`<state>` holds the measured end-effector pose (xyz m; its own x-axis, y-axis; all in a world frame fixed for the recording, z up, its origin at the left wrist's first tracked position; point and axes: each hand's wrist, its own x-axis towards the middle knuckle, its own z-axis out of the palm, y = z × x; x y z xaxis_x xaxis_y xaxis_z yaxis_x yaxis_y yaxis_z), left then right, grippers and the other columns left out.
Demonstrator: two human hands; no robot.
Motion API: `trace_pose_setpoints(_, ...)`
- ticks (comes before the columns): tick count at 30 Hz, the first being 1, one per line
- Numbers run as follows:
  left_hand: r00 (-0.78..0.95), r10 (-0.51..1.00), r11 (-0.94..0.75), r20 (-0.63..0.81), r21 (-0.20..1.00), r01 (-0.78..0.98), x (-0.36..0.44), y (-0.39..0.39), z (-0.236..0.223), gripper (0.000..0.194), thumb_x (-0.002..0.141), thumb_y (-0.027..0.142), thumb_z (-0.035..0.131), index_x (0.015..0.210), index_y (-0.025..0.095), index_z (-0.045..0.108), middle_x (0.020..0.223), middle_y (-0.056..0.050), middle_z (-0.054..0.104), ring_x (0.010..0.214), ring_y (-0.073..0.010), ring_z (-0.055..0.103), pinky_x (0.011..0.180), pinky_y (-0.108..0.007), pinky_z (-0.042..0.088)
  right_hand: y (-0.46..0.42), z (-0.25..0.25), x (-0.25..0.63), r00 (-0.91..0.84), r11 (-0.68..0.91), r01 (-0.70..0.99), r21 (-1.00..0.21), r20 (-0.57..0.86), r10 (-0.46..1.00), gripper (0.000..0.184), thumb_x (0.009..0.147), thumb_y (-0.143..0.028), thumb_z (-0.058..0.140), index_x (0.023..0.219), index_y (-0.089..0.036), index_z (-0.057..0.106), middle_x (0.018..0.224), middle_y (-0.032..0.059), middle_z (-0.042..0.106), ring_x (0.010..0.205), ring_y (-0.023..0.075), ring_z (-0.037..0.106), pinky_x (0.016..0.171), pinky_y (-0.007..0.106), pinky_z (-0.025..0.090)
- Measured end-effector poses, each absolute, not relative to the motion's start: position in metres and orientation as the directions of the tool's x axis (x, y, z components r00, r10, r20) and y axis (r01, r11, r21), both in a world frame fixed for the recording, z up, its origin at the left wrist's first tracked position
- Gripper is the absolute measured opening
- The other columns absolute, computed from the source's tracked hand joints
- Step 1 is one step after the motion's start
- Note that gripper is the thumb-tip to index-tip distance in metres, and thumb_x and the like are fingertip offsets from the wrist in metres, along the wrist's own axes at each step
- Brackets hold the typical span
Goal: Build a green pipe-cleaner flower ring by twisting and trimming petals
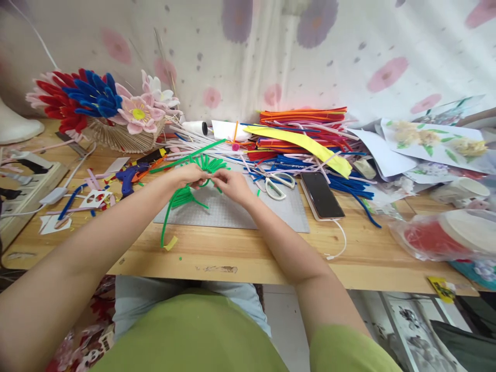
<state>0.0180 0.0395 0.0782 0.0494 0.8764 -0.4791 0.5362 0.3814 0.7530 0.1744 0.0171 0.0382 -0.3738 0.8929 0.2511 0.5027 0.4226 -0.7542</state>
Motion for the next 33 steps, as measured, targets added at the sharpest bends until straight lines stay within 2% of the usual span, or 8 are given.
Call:
trace_pose_setpoints(6,0.163,0.796,0.511,-0.583,0.791,0.337,0.025,0.048,0.071,0.033,0.072,0.022,0.069,0.047,0.013,0.049,0.043,0.001,0.046,0.04,-0.0049,0.041,0.04,-0.017,0.033,0.003,0.028,0.167,-0.258,0.218,0.658,-0.721,0.056,0.964,0.024,0.081,-0.036,0.053,0.087,-0.021,0.07,0.064,0.0009,0.067,0.056,0.0147,0.058,0.06,0.026,0.04)
trace_pose_setpoints(12,0.087,0.825,0.522,-0.559,0.811,0.263,0.027,0.05,0.069,0.029,0.07,0.019,0.07,0.051,0.013,0.05,0.043,0.002,0.047,0.041,-0.0049,0.042,0.041,-0.017,0.036,0.014,0.022,0.155,-0.143,0.028,0.442,-0.897,-0.04,0.989,0.011,0.07,-0.024,0.053,0.061,-0.018,0.056,0.05,-0.004,0.057,0.043,0.0091,0.048,0.049,0.022,0.037)
trace_pose_setpoints(16,0.014,0.862,0.482,-0.506,0.829,0.284,0.019,0.047,0.064,0.025,0.073,0.015,0.065,0.053,0.013,0.051,0.043,0.002,0.049,0.04,-0.0053,0.044,0.041,-0.018,0.037,0.021,0.016,0.165,-0.172,-0.003,0.374,-0.927,-0.072,0.982,0.009,0.068,-0.025,0.05,0.061,-0.019,0.049,0.043,-0.0069,0.046,0.04,0.0084,0.042,0.045,0.021,0.034)
trace_pose_setpoints(20,-0.003,0.862,0.489,-0.508,0.828,0.275,0.016,0.045,0.057,0.023,0.076,0.014,0.061,0.055,0.013,0.052,0.042,0.003,0.049,0.04,-0.005,0.044,0.041,-0.017,0.037,0.016,0.014,0.18,-0.316,0.267,0.497,-0.826,0.115,0.942,0.015,0.075,-0.028,0.049,0.08,-0.017,0.058,0.057,-0.003,0.055,0.05,0.0099,0.048,0.053,0.023,0.038)
trace_pose_setpoints(23,0.011,0.848,0.508,-0.53,0.818,0.269,0.02,0.046,0.055,0.024,0.077,0.014,0.059,0.054,0.013,0.052,0.042,0.002,0.049,0.04,-0.0048,0.045,0.042,-0.016,0.038,0.009,0.014,0.179,-0.507,0.562,0.631,-0.535,0.264,0.82,0.024,0.08,-0.024,0.05,0.1,-0.021,0.061,0.081,0.0026,0.064,0.068,0.0134,0.055,0.062,0.025,0.04)
trace_pose_setpoints(27,0.018,0.841,0.509,-0.541,0.803,0.309,0.021,0.048,0.055,0.025,0.073,0.015,0.064,0.052,0.013,0.052,0.042,0.002,0.049,0.04,-0.0051,0.045,0.043,-0.017,0.039,0.008,0.011,0.167,-0.634,0.665,0.703,-0.252,0.204,0.746,0.021,0.084,-0.019,0.046,0.093,-0.022,0.065,0.086,0.0064,0.064,0.073,0.0165,0.057,0.063,0.027,0.04)
trace_pose_setpoints(30,-0.005,0.858,0.485,-0.513,0.806,0.339,0.014,0.048,0.054,0.025,0.071,0.016,0.066,0.051,0.013,0.052,0.041,0.002,0.049,0.04,-0.0053,0.044,0.042,-0.018,0.039,0.015,0.006,0.169,-0.628,0.676,0.691,-0.256,0.251,0.736,0.021,0.088,-0.023,0.045,0.088,-0.022,0.066,0.082,0.0054,0.064,0.075,0.0158,0.057,0.065,0.027,0.041)
trace_pose_setpoints(33,-0.002,0.863,0.478,-0.506,0.815,0.326,0.005,0.047,0.052,0.025,0.074,0.016,0.064,0.052,0.013,0.052,0.042,0.002,0.048,0.039,-0.0054,0.043,0.041,-0.018,0.038,0.024,0.005,0.179,-0.573,0.659,0.636,-0.4,0.327,0.751,0.019,0.086,-0.026,0.05,0.091,-0.022,0.067,0.089,0.0056,0.066,0.082,0.0155,0.058,0.07,0.026,0.042)
